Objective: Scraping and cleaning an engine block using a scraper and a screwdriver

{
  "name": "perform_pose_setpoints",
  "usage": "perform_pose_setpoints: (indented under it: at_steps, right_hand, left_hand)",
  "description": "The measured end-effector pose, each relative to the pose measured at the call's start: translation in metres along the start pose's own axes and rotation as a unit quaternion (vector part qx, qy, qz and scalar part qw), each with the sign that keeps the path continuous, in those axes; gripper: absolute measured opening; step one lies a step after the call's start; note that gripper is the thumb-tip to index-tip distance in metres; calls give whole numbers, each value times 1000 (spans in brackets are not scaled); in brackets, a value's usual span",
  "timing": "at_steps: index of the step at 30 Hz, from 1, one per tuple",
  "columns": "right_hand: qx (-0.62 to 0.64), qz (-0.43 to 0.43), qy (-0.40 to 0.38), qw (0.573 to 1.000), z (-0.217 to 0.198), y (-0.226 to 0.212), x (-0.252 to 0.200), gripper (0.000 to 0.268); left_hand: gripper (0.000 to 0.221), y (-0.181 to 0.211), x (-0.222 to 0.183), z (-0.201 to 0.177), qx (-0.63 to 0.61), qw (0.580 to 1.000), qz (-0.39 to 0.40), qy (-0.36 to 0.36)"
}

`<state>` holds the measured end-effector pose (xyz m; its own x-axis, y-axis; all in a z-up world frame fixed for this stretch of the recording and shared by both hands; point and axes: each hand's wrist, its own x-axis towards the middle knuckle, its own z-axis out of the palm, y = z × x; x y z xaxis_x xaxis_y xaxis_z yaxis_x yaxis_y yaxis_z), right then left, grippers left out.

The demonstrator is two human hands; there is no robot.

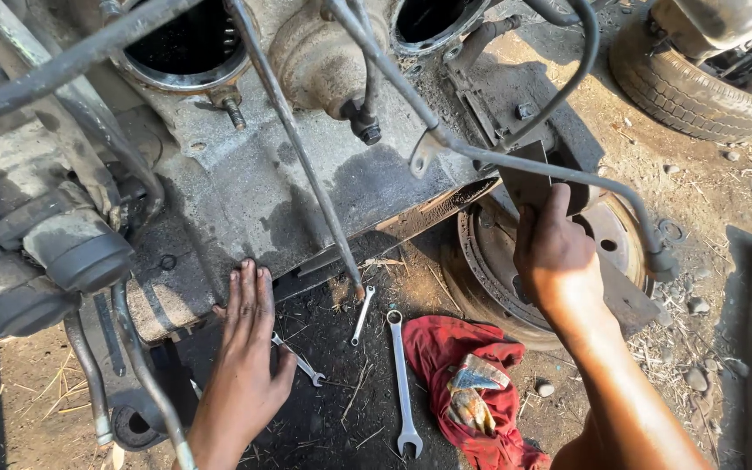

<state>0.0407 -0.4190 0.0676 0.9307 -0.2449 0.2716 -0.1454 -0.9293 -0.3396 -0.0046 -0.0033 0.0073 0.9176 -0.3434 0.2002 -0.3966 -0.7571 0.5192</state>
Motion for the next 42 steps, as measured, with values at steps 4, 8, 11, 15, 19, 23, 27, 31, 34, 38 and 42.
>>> perform_pose_setpoints:
  at_steps: [4,8,11,15,19,23,27,31,34,38,42]
  right_hand:
    - [49,-11,-4,999,13,2,1,32]
    - [66,-2,-14,998,7,4,11,30]
    - [151,-23,-54,987,0,15,27,41]
    - [362,144,-152,908,-15,9,28,28]
    - [190,-79,37,978,-24,4,13,41]
    - [115,-111,54,986,10,28,18,43]
    - [50,-73,84,993,26,30,14,39]
    - [-40,-109,105,988,29,35,14,48]
    - [14,-109,111,988,18,26,12,49]
    - [2,-50,45,998,7,-3,10,25]
    - [-59,-26,44,997,4,-20,11,32]
  left_hand:
    - [122,-2,-2,16,-28,999,-39,17]
    - [123,-1,-3,16,-34,998,-35,25]
    - [122,6,1,9,-48,998,-24,29]
    - [128,7,2,2,-23,999,-29,15]
    - [129,4,4,2,-13,999,-45,1]
    - [126,3,2,4,1,1000,-28,8]
    - [134,-2,2,3,1,999,-39,-10]
    - [135,-3,3,3,3,999,-37,-20]
    - [133,-5,3,2,-4,999,-39,-29]
    - [130,-6,1,0,-13,999,-31,-27]
    - [129,0,3,-7,-14,1000,-16,-11]
